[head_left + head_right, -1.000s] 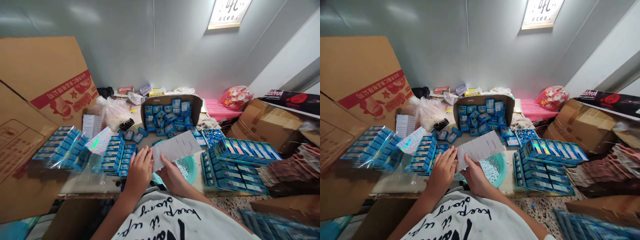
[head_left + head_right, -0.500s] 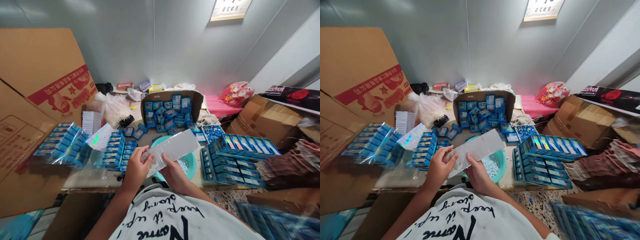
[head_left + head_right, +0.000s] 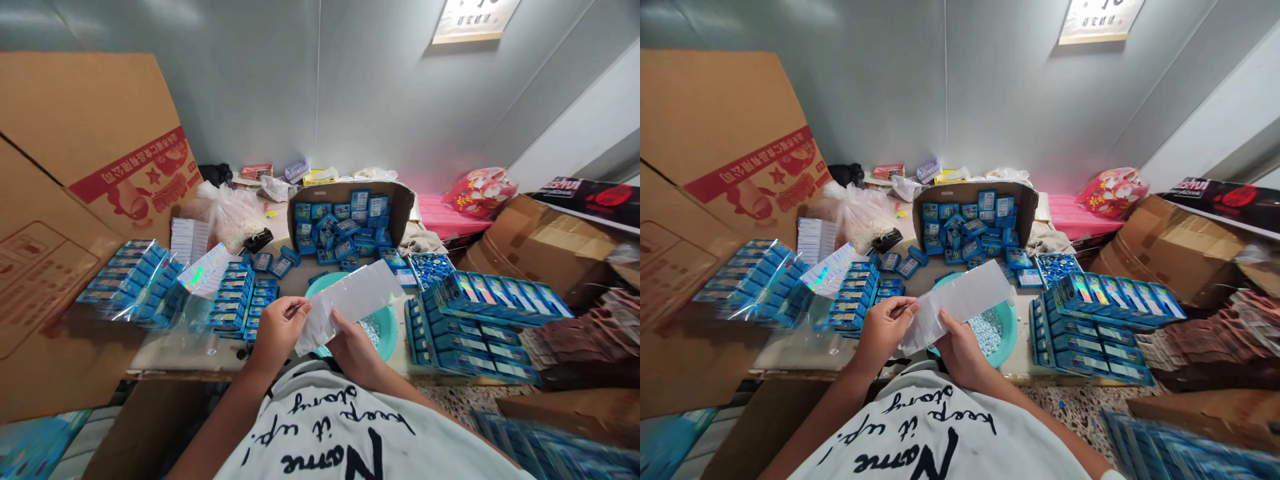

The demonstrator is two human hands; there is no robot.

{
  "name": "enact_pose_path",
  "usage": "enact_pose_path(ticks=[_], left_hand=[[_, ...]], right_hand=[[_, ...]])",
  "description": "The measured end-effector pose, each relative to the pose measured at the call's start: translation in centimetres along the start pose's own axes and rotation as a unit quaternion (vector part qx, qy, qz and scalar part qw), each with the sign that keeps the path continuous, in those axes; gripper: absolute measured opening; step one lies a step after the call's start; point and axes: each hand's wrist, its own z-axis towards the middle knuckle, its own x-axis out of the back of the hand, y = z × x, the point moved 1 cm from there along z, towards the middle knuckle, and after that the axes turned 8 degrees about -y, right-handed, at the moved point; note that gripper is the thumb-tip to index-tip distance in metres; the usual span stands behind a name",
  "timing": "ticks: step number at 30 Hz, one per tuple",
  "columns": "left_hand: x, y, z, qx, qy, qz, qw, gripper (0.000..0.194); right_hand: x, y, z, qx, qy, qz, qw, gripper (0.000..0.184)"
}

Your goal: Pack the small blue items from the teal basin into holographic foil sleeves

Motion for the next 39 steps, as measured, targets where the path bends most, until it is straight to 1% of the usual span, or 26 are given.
enact_pose_path(ticks=[5,9,11,14,16,19,24,27,30,34,37,39], left_hand=[[0.5,0.0,0.4,-0.041,-0.011,0.068,0.997,0.017],[0.7,0.3,0.5,-0.095,-0.012,0.141,0.985,0.017],[0.7,0.4,0.4,-0.135,0.006,0.175,0.975,0.017],[0.7,0.5,0.3,-0.198,0.043,0.243,0.949,0.024],[0.6,0.6,0.3,-0.222,0.062,0.28,0.932,0.023],[0.6,0.7,0.3,-0.235,0.072,0.309,0.919,0.023],[0.4,0.4,0.3,-0.25,0.06,0.334,0.907,0.034],[0.3,0.0,0.2,-0.265,0.056,0.342,0.9,0.035],[0.3,-0.6,0.3,-0.269,0.048,0.334,0.902,0.036],[0.3,-1.2,0.6,-0.237,0.054,0.292,0.925,0.048],[0.2,-1.3,0.8,-0.212,0.04,0.228,0.95,0.038],[0.1,-1.2,0.9,-0.175,0.03,0.158,0.971,0.029]], right_hand=[[-0.2,0.2,0.1,-0.004,0.0,-0.003,1.0,0.047],[-0.1,0.3,0.4,-0.004,-0.005,0.004,1.0,0.047],[-0.2,0.2,0.6,0.01,-0.002,0.005,1.0,0.046],[-0.6,0.0,0.8,0.038,0.011,0.003,0.999,0.047],[-0.8,-0.1,1.0,0.044,0.015,0.005,0.999,0.049],[-1.0,-0.3,1.1,0.048,0.009,0.006,0.999,0.049],[-0.8,-0.6,1.5,0.056,0.016,0.003,0.998,0.051],[-0.6,-0.7,1.6,0.064,0.02,0.011,0.998,0.049],[-0.5,-0.6,1.7,0.069,0.019,0.014,0.997,0.05],[-0.4,-0.6,1.8,0.065,0.022,0.004,0.998,0.051],[-0.3,-0.5,1.8,0.059,0.028,-0.005,0.998,0.053],[-0.2,-0.4,1.8,0.059,0.029,-0.007,0.998,0.054]])
